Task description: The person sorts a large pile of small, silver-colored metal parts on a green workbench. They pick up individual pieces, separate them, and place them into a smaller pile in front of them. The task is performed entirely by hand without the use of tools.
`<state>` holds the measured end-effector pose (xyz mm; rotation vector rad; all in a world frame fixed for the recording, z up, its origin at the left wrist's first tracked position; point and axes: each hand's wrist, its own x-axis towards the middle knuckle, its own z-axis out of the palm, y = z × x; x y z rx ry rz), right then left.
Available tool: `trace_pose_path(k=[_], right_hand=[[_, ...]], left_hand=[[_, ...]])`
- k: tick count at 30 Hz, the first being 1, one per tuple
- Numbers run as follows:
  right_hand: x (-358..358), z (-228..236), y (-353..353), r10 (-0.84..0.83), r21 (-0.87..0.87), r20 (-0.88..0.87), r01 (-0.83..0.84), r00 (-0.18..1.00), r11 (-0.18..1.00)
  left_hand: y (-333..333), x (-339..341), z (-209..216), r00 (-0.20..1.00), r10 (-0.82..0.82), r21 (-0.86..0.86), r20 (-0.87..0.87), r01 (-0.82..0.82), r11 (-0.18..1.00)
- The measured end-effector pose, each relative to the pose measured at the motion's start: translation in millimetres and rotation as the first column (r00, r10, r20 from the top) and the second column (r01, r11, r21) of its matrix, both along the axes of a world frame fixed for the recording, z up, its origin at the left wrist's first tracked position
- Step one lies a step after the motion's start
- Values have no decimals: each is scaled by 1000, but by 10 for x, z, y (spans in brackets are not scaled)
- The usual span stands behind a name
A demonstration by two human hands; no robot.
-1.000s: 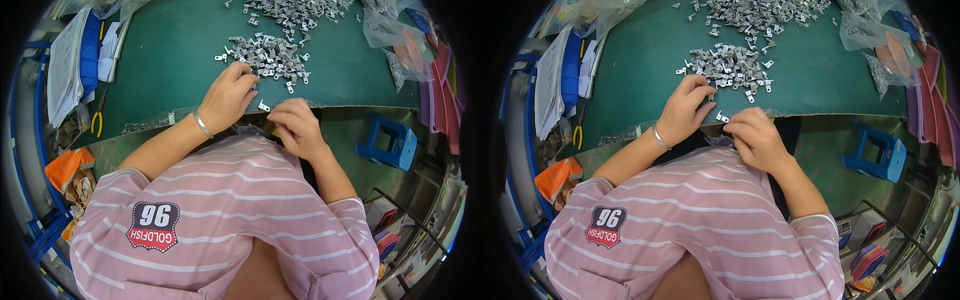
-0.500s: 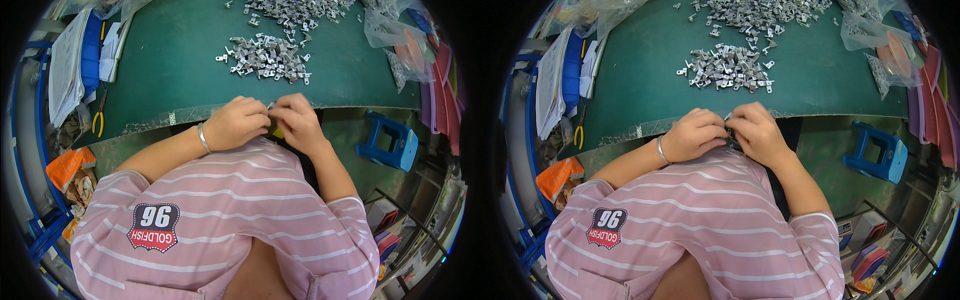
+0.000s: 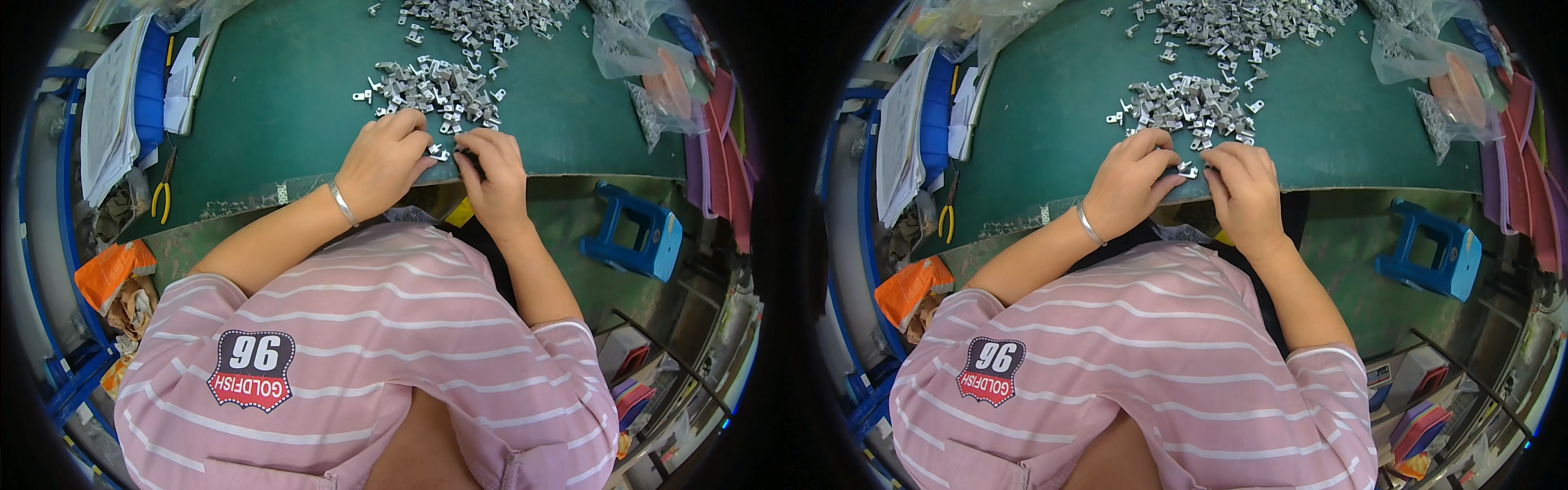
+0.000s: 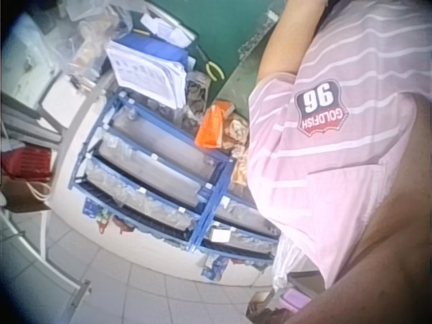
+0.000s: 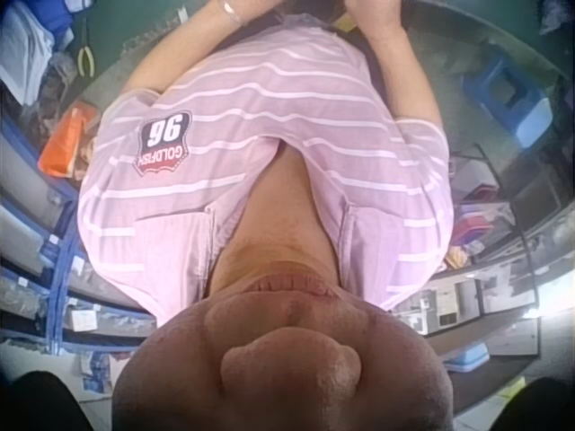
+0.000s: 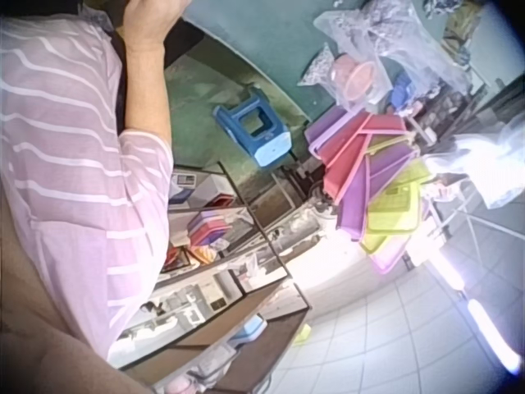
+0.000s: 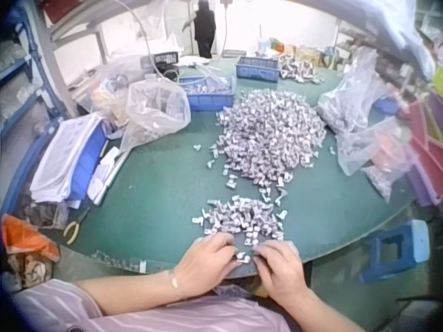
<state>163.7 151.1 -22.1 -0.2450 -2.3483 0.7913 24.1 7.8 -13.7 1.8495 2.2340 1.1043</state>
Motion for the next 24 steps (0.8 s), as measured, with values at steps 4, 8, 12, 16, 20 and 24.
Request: trace_pose_path(k=[4, 8, 12, 16, 20, 24], right_hand=[[35, 50, 5, -32, -146, 3, 32, 999, 989], [89, 38, 0, -126, -221, -17, 119, 992, 968], [30, 9, -60, -153, -172, 27, 155, 988, 973], [-53, -28, -71, -192, 26, 64, 191, 979, 981], [-44, -47, -54, -195, 41, 71, 193, 978, 980], [9, -55, -25, -127, -60, 12, 128, 992, 990]], left_hand=[[-86, 32, 10, 997, -5, 24, 81, 4, 1000], [-106, 79, 88, 990, 33, 51, 140, -40, 998], [-55, 68, 41, 996, -5, -2, 90, 5, 1000], [1, 55, -53, 992, 13, 83, 123, -24, 996], [-29, 37, -41, 994, -4, 109, 110, -8, 994], [-75, 40, 9, 993, 14, 113, 121, -28, 993]])
